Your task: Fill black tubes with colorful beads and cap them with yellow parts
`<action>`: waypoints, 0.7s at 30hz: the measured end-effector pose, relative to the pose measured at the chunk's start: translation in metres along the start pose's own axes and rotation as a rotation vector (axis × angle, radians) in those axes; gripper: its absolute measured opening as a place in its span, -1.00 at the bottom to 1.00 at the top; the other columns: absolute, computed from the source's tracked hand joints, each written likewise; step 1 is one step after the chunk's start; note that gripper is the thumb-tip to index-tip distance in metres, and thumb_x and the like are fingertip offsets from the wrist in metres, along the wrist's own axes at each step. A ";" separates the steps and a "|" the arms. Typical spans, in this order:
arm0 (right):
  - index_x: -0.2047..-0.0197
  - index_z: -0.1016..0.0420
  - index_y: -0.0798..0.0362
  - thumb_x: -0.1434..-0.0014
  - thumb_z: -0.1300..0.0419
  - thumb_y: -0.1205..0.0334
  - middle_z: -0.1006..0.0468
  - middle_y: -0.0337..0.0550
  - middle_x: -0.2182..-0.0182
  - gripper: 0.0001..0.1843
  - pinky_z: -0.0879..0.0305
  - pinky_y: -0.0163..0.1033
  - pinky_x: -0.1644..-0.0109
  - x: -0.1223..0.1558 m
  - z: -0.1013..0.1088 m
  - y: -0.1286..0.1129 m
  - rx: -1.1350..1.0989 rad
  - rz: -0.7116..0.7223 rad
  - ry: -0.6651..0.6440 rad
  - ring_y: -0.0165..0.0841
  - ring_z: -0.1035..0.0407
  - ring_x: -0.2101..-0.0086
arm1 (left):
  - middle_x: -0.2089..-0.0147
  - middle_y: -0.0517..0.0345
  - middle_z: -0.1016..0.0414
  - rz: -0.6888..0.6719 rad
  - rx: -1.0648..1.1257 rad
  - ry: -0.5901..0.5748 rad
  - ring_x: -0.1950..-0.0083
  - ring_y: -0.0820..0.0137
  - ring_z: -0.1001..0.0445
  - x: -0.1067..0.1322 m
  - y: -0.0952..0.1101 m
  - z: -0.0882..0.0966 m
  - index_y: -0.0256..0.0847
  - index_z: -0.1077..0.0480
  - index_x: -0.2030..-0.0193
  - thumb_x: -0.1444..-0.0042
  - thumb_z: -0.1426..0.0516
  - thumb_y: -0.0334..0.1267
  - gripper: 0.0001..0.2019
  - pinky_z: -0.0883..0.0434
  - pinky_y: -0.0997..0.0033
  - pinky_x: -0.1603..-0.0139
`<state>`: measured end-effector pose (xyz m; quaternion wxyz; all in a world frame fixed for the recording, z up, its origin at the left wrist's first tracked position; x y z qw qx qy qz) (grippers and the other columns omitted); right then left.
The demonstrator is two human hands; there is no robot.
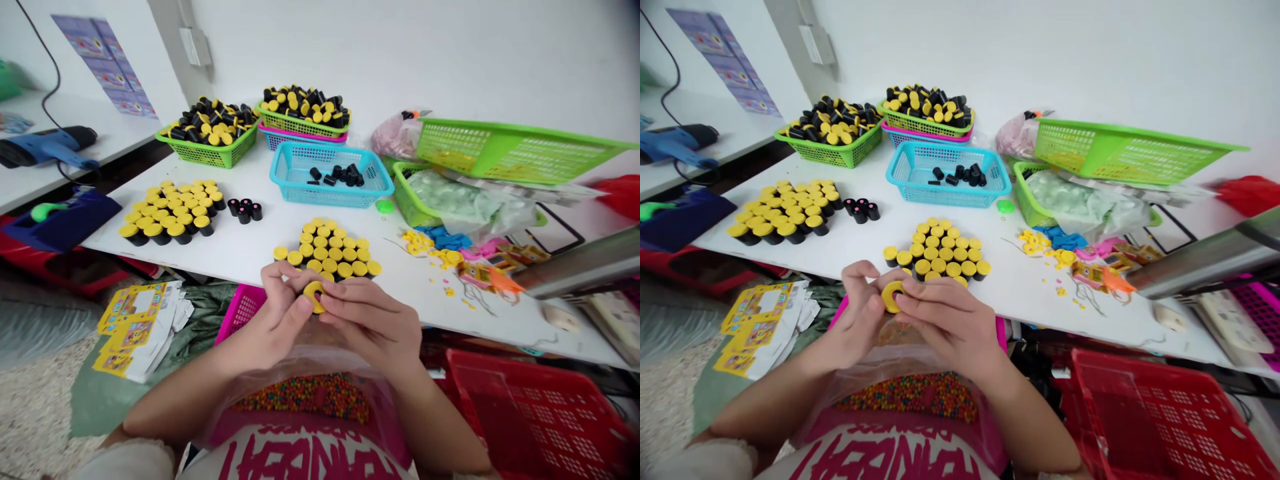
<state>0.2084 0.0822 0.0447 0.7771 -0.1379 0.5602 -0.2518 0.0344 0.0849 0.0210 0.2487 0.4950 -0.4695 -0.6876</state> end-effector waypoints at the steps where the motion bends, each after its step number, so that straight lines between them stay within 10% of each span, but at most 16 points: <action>1: -0.06 -0.54 -0.12 -0.15 -0.32 0.40 -0.62 -0.16 0.15 -0.59 -0.54 -0.12 0.05 0.000 0.000 0.001 0.027 0.025 -0.018 -0.33 -0.54 0.17 | -0.10 0.13 -0.35 0.037 0.119 0.004 -0.10 0.45 -0.36 0.000 -0.002 -0.002 0.02 0.05 -0.01 -0.41 0.12 -0.14 -0.88 -0.29 0.29 -0.15; 9: -0.15 -0.33 -0.07 -0.08 -0.40 0.25 -0.50 -0.09 0.02 -0.41 -0.41 -0.06 -0.17 0.003 -0.005 0.013 0.003 0.051 -0.159 -0.27 -0.42 -0.03 | 0.15 0.23 -0.36 0.440 0.683 0.056 0.30 0.47 -0.44 0.005 -0.006 -0.010 0.05 -0.02 -0.02 -0.31 -0.02 -0.01 -0.73 -0.32 0.56 0.44; 21: -0.05 -0.37 0.04 -0.03 -0.09 0.50 -0.50 0.02 0.10 -0.51 -0.48 0.05 -0.04 0.014 -0.023 0.005 0.026 0.068 0.072 -0.17 -0.45 0.03 | 0.31 0.31 -0.33 0.652 1.093 0.243 0.42 0.49 -0.41 -0.011 0.005 -0.031 -0.10 -0.17 0.19 0.07 -0.31 -0.14 -0.58 -0.29 0.58 0.53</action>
Point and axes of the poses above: each hand's wrist, its own x-axis away from the middle knuckle, its own z-axis out of the back of the hand, y = z × x, the point moved 1 cm from there along -x, towards the middle knuckle
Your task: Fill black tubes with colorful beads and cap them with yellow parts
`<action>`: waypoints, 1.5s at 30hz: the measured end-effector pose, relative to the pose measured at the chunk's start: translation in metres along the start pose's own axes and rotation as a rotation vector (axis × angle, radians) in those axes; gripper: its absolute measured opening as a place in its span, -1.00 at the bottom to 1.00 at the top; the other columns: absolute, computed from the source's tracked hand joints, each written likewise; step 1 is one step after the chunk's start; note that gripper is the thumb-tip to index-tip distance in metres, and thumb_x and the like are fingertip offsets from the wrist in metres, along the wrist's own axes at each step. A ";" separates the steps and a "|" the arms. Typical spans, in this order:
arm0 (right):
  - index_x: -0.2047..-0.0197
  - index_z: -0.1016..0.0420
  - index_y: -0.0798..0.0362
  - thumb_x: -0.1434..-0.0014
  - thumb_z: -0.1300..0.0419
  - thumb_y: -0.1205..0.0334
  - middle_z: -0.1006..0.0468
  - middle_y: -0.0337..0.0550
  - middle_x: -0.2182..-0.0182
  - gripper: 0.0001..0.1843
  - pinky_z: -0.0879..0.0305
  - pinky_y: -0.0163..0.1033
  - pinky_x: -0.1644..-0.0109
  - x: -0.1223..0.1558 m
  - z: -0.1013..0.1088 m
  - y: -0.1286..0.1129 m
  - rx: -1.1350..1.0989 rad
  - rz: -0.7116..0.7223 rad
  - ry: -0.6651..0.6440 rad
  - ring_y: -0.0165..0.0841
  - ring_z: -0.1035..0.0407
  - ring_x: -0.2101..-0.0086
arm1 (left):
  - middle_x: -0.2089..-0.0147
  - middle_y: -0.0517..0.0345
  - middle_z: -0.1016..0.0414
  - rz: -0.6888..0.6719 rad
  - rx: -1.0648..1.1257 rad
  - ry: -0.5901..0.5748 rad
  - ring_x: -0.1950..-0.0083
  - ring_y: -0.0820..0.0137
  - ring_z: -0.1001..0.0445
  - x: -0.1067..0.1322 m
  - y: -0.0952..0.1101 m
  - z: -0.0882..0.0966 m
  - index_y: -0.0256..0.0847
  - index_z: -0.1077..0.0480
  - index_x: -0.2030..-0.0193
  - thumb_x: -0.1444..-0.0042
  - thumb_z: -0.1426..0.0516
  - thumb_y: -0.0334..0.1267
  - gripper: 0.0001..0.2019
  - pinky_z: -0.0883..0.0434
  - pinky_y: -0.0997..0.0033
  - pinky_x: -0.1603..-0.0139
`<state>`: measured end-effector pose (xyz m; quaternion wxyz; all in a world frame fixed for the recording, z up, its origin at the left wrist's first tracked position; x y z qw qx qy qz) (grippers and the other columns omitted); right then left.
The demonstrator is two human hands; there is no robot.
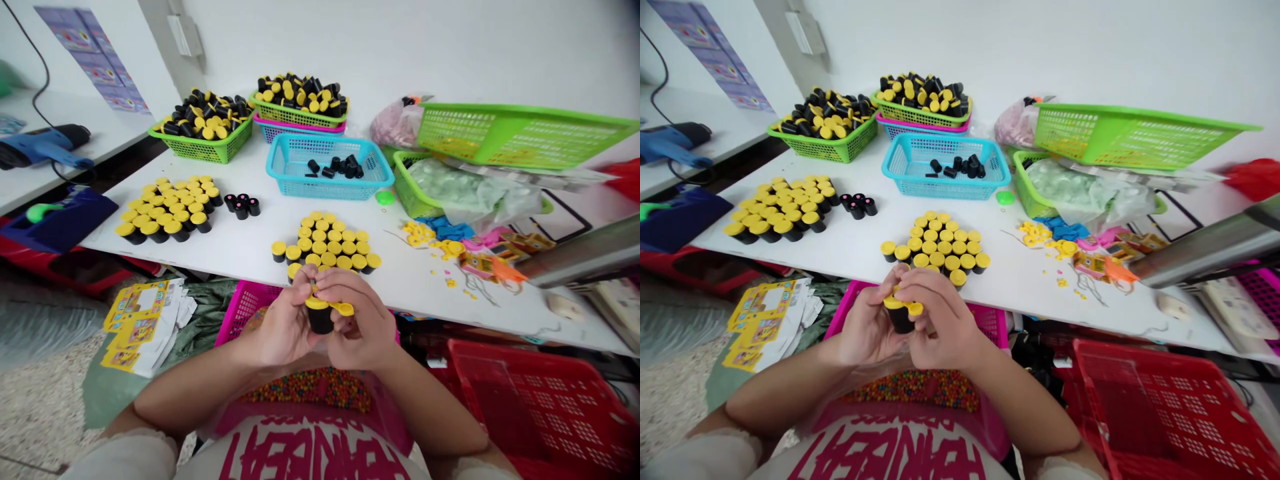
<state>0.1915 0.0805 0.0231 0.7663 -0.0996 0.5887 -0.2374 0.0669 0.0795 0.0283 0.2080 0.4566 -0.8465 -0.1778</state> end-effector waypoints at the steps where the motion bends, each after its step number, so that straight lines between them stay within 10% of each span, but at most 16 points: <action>1: -0.06 -0.38 0.04 -0.04 -0.10 0.50 -0.50 0.03 0.09 -0.51 -0.48 0.04 -0.05 0.000 0.001 0.000 0.000 -0.014 -0.001 -0.18 -0.45 0.02 | 0.32 0.31 -0.32 0.004 0.007 0.000 0.41 0.50 -0.41 -0.001 0.000 0.000 -0.10 -0.17 0.19 0.06 -0.31 -0.16 -0.59 -0.31 0.58 0.52; 6: -0.06 -0.46 -0.04 -0.11 -0.33 0.26 -0.55 -0.05 0.03 -0.58 -0.44 -0.06 -0.11 -0.012 0.022 0.010 -0.215 -0.166 -0.223 -0.23 -0.45 -0.01 | 0.24 0.28 -0.35 -0.085 -0.175 -0.180 0.27 0.48 -0.45 0.003 0.004 0.007 -0.04 -0.09 0.14 -0.24 -0.12 -0.04 -0.74 -0.39 0.50 0.30; 12: 0.02 -0.59 -0.24 -0.01 -0.45 0.13 -0.56 -0.19 -0.01 -0.58 -0.41 -0.12 -0.11 -0.010 0.027 0.016 -0.869 -0.521 -0.230 -0.27 -0.42 -0.06 | -0.01 0.05 -0.34 -0.464 -1.099 -0.668 -0.02 0.34 -0.40 0.015 0.024 0.014 0.03 0.12 -0.16 -0.40 0.17 -0.06 -0.73 -0.36 0.16 -0.06; 14: -0.13 -0.48 -0.23 0.13 -0.51 0.05 -0.46 -0.15 -0.13 -0.29 -0.39 -0.12 -0.10 -0.004 0.017 0.015 -1.036 -0.809 -0.284 -0.25 -0.39 -0.09 | -0.01 0.00 -0.35 -0.638 -1.360 -0.664 -0.07 0.25 -0.36 0.018 0.034 0.014 0.01 0.13 -0.17 -0.38 0.13 -0.07 -0.70 -0.30 0.04 -0.12; 17: -0.04 -0.55 -0.02 0.11 -0.49 0.05 -0.56 -0.11 0.07 -0.39 -0.41 -0.21 0.04 0.003 0.005 0.013 -1.142 -1.123 -0.389 -0.32 -0.47 0.12 | 0.00 -0.04 -0.41 -0.761 -1.681 -0.554 -0.07 0.19 -0.36 0.022 0.049 0.011 -0.07 0.00 -0.16 -0.32 -0.03 -0.09 -0.63 -0.27 0.02 -0.10; 23: 0.18 -0.58 0.12 0.16 -0.50 0.06 -0.56 -0.21 0.37 -0.51 -0.37 -0.32 0.29 0.006 -0.005 0.014 -1.036 -1.194 -0.401 -0.45 -0.42 0.40 | 0.03 0.07 -0.50 -0.713 -1.919 -0.447 0.02 0.28 -0.45 0.031 0.064 -0.002 -0.10 -0.34 -0.02 -0.23 -0.16 -0.08 -0.73 -0.32 0.21 -0.01; 27: -0.12 -0.46 0.02 0.11 -0.47 0.05 -0.59 -0.04 0.08 -0.29 -0.45 -0.19 0.13 -0.005 0.020 0.033 -0.641 -0.983 -0.335 -0.32 -0.51 0.20 | 0.04 0.04 -0.54 -0.843 -1.807 -0.149 0.02 0.23 -0.52 0.028 0.071 0.017 -0.09 -0.31 -0.07 -0.14 -0.24 -0.04 -0.59 -0.39 0.20 -0.05; 31: -0.05 -0.53 0.08 -0.17 -0.24 0.06 -0.59 0.07 0.04 -0.57 -0.44 -0.07 0.05 -0.021 0.090 0.097 0.374 -0.718 -0.068 -0.25 -0.52 0.21 | -0.05 -0.07 -0.52 -0.583 -1.647 0.268 0.03 0.16 -0.57 0.019 0.086 0.064 -0.07 0.01 -0.26 -0.10 -0.23 0.02 -0.31 -0.41 0.09 -0.06; 35: -0.08 -0.52 0.25 -0.19 -0.17 0.26 -0.56 0.25 0.00 -0.59 -0.34 -0.04 -0.07 -0.024 0.150 0.175 1.004 -0.807 -0.370 -0.08 -0.46 0.02 | -0.10 -0.19 -0.53 -0.262 -1.671 0.477 -0.04 0.08 -0.54 0.006 0.096 0.101 -0.12 0.22 -0.36 -0.10 -0.17 0.08 -0.15 -0.37 -0.01 -0.11; 45: 0.01 -0.59 0.30 -0.14 -0.15 0.31 -0.60 0.28 0.12 -0.61 -0.35 -0.14 0.07 -0.008 0.152 0.214 1.149 -0.886 -0.556 -0.04 -0.50 0.12 | -0.23 -0.25 -0.42 -0.228 -1.747 0.465 -0.35 0.02 -0.28 -0.037 0.081 0.079 -0.12 0.17 -0.36 -0.17 -0.11 -0.07 -0.29 -0.04 -0.26 -0.30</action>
Point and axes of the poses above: each hand's wrist, its own x-axis away from the middle knuckle, its own z-axis out of the back of the hand, y = z × x, the point moved 1 cm from there along -x, towards the middle knuckle
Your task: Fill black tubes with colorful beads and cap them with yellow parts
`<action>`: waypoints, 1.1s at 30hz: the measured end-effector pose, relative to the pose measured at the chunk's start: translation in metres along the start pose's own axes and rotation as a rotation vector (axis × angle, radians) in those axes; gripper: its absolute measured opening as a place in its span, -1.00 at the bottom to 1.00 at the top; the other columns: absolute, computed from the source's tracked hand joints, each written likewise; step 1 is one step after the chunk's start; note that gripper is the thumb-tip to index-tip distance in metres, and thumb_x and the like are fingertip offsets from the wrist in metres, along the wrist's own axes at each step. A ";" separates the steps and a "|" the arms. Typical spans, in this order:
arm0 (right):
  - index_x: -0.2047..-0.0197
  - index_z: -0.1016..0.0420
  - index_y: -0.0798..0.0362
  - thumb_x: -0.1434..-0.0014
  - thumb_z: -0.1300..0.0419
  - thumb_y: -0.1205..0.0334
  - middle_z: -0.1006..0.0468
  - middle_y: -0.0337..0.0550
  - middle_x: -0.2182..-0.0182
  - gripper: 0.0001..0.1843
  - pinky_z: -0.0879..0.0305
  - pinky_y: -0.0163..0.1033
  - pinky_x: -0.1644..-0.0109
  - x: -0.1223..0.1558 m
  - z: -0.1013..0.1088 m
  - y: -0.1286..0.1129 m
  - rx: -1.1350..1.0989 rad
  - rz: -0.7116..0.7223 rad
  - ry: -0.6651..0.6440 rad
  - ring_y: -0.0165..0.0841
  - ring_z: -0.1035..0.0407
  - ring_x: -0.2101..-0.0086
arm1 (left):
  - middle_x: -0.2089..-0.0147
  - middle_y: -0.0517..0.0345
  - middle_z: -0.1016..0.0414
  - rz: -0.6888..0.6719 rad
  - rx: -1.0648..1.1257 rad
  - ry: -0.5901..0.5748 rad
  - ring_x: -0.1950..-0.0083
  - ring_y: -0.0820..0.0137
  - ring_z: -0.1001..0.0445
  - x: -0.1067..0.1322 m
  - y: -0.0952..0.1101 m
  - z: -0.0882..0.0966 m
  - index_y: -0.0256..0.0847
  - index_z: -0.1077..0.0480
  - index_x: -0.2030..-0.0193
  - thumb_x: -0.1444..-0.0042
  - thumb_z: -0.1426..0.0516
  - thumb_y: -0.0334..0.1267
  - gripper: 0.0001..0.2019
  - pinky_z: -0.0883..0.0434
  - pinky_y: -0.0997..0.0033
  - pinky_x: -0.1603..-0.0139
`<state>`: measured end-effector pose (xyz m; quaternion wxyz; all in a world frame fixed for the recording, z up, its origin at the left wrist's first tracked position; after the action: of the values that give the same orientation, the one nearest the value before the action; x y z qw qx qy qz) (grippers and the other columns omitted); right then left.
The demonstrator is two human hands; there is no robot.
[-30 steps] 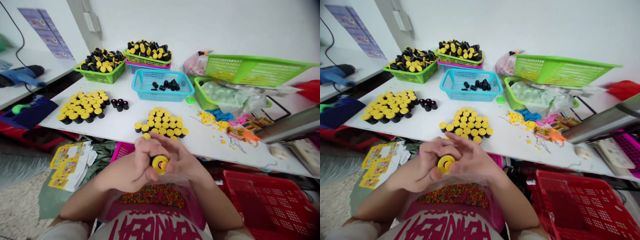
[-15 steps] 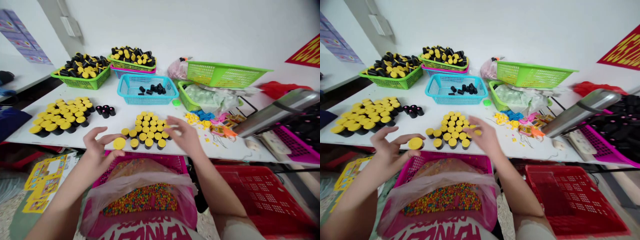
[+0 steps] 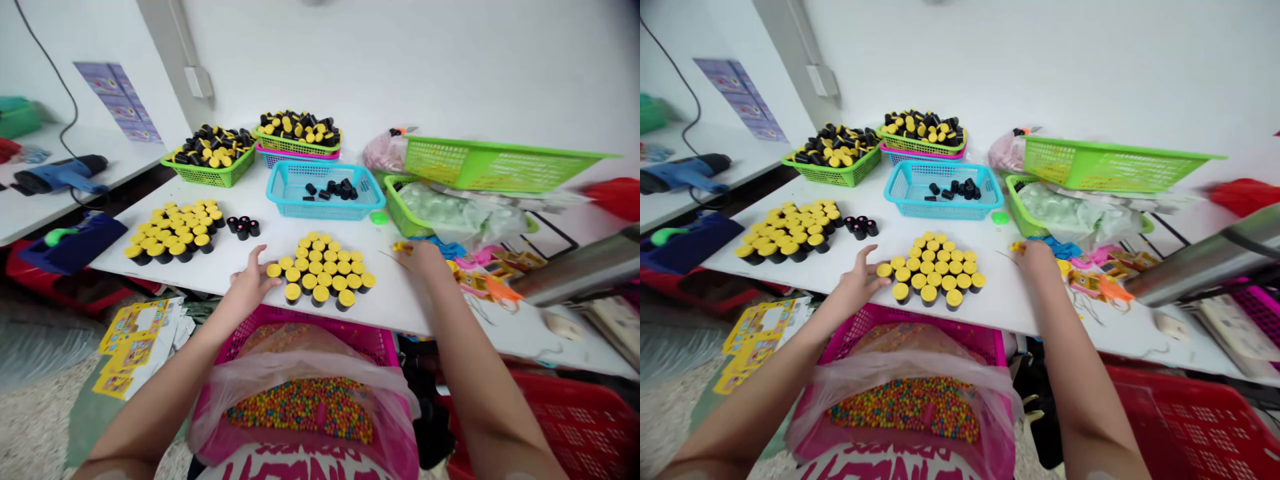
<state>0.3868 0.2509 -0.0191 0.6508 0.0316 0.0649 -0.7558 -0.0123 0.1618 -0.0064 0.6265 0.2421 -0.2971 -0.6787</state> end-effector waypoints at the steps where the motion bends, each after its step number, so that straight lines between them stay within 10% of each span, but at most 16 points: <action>1: 0.02 -0.60 0.30 -0.13 -0.16 0.30 -0.60 0.29 0.14 -0.61 -0.36 -0.14 0.09 0.000 0.000 0.000 -0.001 -0.002 -0.003 -0.03 -0.50 0.13 | -0.25 -0.26 -0.40 -0.014 -0.009 -0.017 -0.36 0.00 -0.26 -0.002 0.001 0.000 -0.11 0.17 -0.36 -0.17 -0.12 -0.06 -0.27 -0.01 -0.29 -0.30; 7: 0.16 -0.66 0.18 -0.16 -0.17 0.31 -0.63 0.16 0.20 -0.73 -0.38 -0.14 0.10 0.000 0.012 0.007 -0.081 0.023 0.050 -0.12 -0.51 0.21 | -0.29 -0.27 -0.33 -0.077 -0.139 0.116 -0.30 -0.01 -0.29 -0.023 0.007 0.030 -0.16 -0.01 -0.35 -0.29 0.02 -0.05 -0.46 -0.17 -0.17 -0.23; 11: 0.20 -0.67 0.16 -0.17 -0.19 0.28 -0.53 0.13 0.07 -0.76 -0.38 -0.11 0.01 0.022 0.034 -0.003 -0.256 0.093 0.417 -0.19 -0.47 0.20 | -0.44 -0.26 -0.01 -0.065 -0.573 0.355 -0.40 -0.26 0.04 -0.060 0.011 0.055 -0.14 -0.28 -0.26 -0.24 -0.05 -0.05 -0.52 -0.03 -0.31 -0.23; 15: 0.19 -0.66 0.00 -0.22 -0.18 0.23 -0.50 0.00 0.15 -0.79 -0.44 -0.07 0.12 0.075 0.059 -0.045 -0.467 0.289 0.738 -0.26 -0.42 0.28 | -0.49 -0.24 0.17 -0.037 -0.783 0.248 -0.41 -0.34 0.14 -0.100 0.001 0.057 -0.18 -0.44 -0.12 -0.20 -0.09 -0.10 -0.61 0.02 -0.40 -0.19; 19: 0.10 -0.61 -0.09 -0.22 -0.13 0.46 -0.50 -0.11 0.19 -0.67 -0.48 -0.22 0.23 0.142 0.070 -0.103 -0.689 0.648 0.684 -0.38 -0.44 0.30 | -0.42 -0.29 -0.02 -0.044 -0.863 0.221 -0.38 -0.33 0.07 -0.111 0.005 0.056 -0.24 -0.51 0.02 -0.14 -0.13 -0.17 -0.68 -0.10 -0.35 -0.15; 24: -0.03 -0.54 -0.05 -0.24 -0.11 0.50 -0.58 -0.13 0.14 -0.61 -0.53 -0.30 0.09 0.185 0.092 -0.137 -0.901 0.853 0.440 -0.42 -0.52 0.19 | 0.02 -0.21 -0.53 -0.081 -0.628 0.081 -0.09 -0.09 -0.41 -0.081 0.040 0.068 -0.24 -0.44 0.01 -0.05 -0.18 -0.19 -0.64 -0.36 -0.07 -0.02; 33: -0.06 -0.55 -0.22 -0.17 -0.17 0.54 -0.61 -0.21 0.08 -0.48 -0.58 -0.18 0.03 0.183 0.098 -0.142 -0.996 0.711 0.697 -0.32 -0.56 0.17 | 0.04 0.07 -0.55 -0.539 0.278 -0.316 0.06 0.27 -0.54 0.028 0.095 0.050 -0.12 -0.46 -0.02 -0.06 -0.23 -0.30 -0.66 -0.47 0.28 -0.01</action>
<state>0.2224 0.0787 0.0623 0.7368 -0.0108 0.5936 -0.3235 0.0174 0.1357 0.0969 0.3317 0.2870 -0.4057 -0.8019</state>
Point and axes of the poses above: each hand's wrist, its own x-axis away from the middle knuckle, its own z-axis out of the back of the hand, y = z × x, the point moved 1 cm from there along -x, towards the middle knuckle
